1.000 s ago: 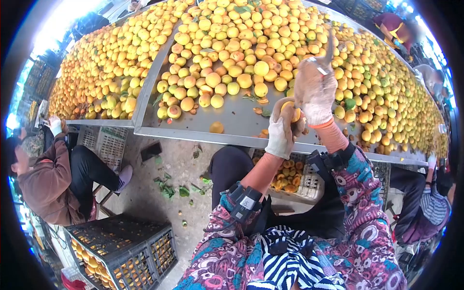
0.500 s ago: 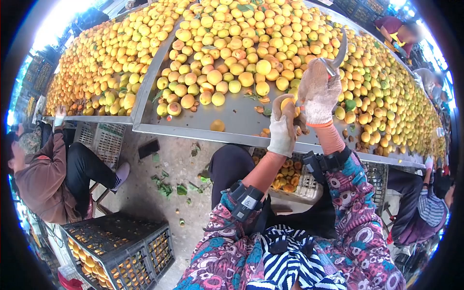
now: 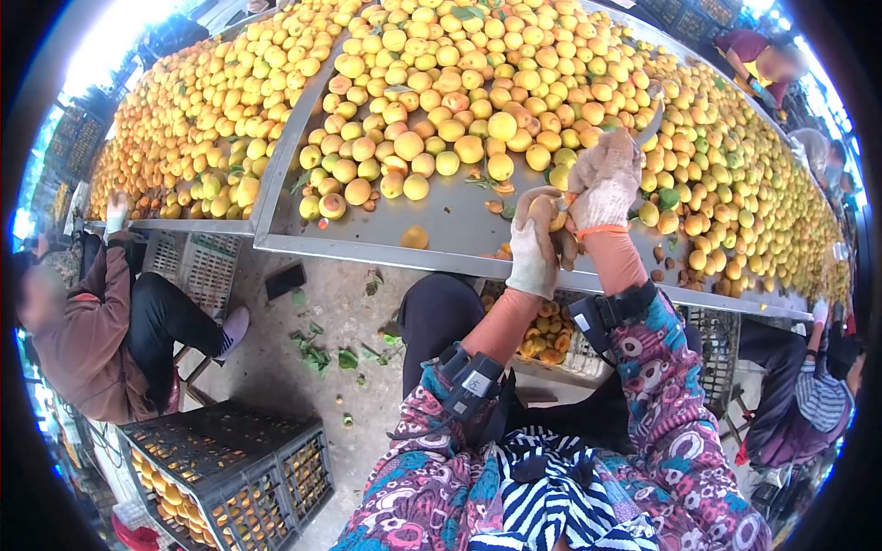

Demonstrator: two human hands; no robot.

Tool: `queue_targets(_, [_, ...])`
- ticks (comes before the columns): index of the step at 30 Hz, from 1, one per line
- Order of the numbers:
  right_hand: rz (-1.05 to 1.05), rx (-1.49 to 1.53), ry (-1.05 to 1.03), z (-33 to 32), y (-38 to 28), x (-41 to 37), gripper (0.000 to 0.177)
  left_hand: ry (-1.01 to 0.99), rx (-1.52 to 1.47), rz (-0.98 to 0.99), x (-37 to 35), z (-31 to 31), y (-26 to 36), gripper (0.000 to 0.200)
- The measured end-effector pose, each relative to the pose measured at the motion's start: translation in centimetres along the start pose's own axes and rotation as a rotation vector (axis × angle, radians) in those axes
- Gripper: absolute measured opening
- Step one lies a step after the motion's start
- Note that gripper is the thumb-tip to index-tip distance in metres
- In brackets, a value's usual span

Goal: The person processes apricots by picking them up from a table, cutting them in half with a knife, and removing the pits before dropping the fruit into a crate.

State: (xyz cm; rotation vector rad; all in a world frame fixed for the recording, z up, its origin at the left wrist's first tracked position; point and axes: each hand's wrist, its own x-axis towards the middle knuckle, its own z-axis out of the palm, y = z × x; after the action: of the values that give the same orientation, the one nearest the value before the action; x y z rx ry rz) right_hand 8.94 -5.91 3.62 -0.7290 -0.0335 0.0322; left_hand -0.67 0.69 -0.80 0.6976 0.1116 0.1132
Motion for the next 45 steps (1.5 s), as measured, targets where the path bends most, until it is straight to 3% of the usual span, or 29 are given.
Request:
queue_targets(2, [-0.016,-0.158,0.295,0.9,-0.6,-0.1,0.026,-0.069,-0.086,-0.011,-0.2,0.4,0.6,0.021])
queue_targets(4, [-0.024,-0.141,0.348,0.9,-0.6,-0.2,0.025,0.014,0.447,0.332,0.1,0.2,-0.8,0.021])
queue_targets(6, [-0.004,-0.114,0.331,-0.2,-0.1,0.3,0.026,0.053,0.742,0.541,0.4,-0.1,-1.7,0.024])
queue_targets(10, [0.131,0.069,0.438,-2.1,1.0,1.0,0.026,0.039,0.69,0.752,2.2,-0.1,-3.2,0.025])
queue_targets(12, [0.296,0.279,0.467,-3.4,1.5,1.5,0.025,0.07,0.404,0.554,2.3,-0.1,-3.5,0.034])
queue_targets(14, [0.178,0.108,0.425,-2.2,1.0,2.0,0.025,0.137,-0.061,0.034,1.2,1.1,-1.2,0.034])
queue_targets(17, [-0.016,-0.082,0.274,-0.4,-0.1,1.3,0.024,0.202,-0.125,-0.153,1.7,1.0,-0.8,0.041])
queue_targets(21, [-0.121,-0.198,0.214,1.0,-1.2,0.8,0.021,0.174,-0.087,-0.111,1.9,1.1,-0.3,0.037])
queue_targets(25, [-0.134,-0.266,0.225,1.4,-0.1,-0.3,0.022,0.14,0.156,0.108,2.2,0.3,-2.1,0.036])
queue_targets(28, [0.057,-0.104,0.348,0.6,-0.2,0.1,0.022,0.174,0.26,0.26,2.4,0.6,-2.5,0.036])
queue_targets(29, [0.04,-0.176,0.391,0.5,-0.1,0.1,0.024,0.206,0.179,0.199,2.4,0.9,-2.6,0.037])
queue_targets(32, [0.231,-0.002,0.466,-2.4,1.0,1.7,0.024,0.241,0.07,0.034,3.1,0.3,-2.7,0.039])
queue_targets(36, [0.249,0.073,0.511,-3.7,2.5,3.0,0.026,0.374,-0.042,-0.09,2.7,1.5,-1.9,0.039])
queue_targets(38, [0.214,0.063,0.618,-1.8,2.4,2.8,0.034,0.347,0.106,0.053,3.6,0.1,-3.1,0.045])
queue_targets(39, [0.155,0.042,0.601,-1.0,2.2,2.9,0.032,0.33,0.18,0.124,3.9,-0.1,-3.2,0.048])
queue_targets(42, [0.025,-0.155,0.417,1.0,0.7,1.7,0.029,0.31,0.139,-0.134,3.6,-1.2,-2.8,0.053])
queue_targets(43, [-0.046,-0.257,0.219,0.1,0.1,1.1,0.02,0.36,0.053,-0.146,3.9,-1.0,-2.3,0.058])
queue_targets(45, [0.005,-0.521,0.019,-1.4,-1.4,1.7,0.014,0.291,0.028,-0.132,3.7,-0.6,-1.5,0.06])
